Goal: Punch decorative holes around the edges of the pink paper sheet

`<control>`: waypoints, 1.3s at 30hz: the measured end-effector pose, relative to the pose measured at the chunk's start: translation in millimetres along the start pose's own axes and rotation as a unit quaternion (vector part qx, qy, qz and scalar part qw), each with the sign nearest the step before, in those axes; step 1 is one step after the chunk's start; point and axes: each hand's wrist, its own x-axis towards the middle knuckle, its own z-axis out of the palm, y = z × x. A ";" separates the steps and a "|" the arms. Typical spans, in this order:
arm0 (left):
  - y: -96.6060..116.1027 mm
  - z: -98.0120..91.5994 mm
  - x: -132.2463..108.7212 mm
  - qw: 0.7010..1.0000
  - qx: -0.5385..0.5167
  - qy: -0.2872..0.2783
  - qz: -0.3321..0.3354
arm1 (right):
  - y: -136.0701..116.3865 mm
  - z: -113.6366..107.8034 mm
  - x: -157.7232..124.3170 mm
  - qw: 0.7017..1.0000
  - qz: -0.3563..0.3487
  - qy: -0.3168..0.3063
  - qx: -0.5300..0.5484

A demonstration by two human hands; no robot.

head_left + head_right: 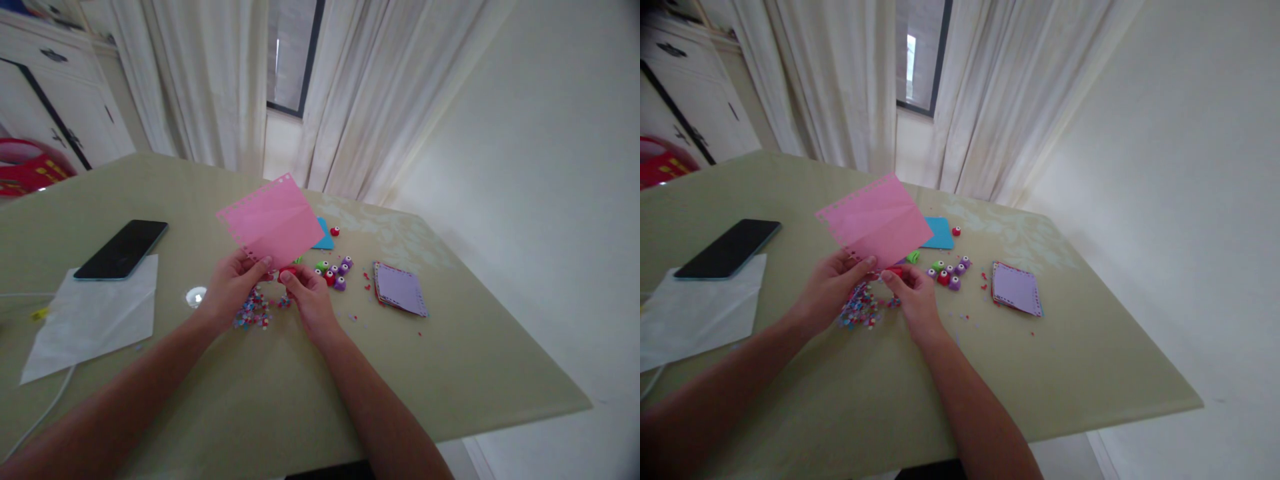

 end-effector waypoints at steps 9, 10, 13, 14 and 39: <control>-0.8 -0.4 -0.2 1.000 -0.016 -0.005 -0.007 | -1.9 -0.4 -1.4 1.000 -0.007 -0.012 -0.012; -0.6 -0.5 -0.3 1.000 -0.014 -0.007 -0.007 | -2.3 -0.4 -1.5 1.000 -0.008 -0.014 -0.014; -1.1 -1.1 -0.5 1.000 -0.007 -0.015 -0.006 | -3.0 -0.5 -1.2 1.000 -0.010 -0.017 -0.016; -1.4 -1.2 -0.5 1.000 -0.007 -0.018 -0.005 | -3.1 -0.6 -1.0 1.000 -0.012 -0.018 -0.016; -7.6 -4.0 0.4 0.997 0.064 -0.038 -0.001 | -2.4 0.8 -1.1 0.994 0.018 0.034 0.099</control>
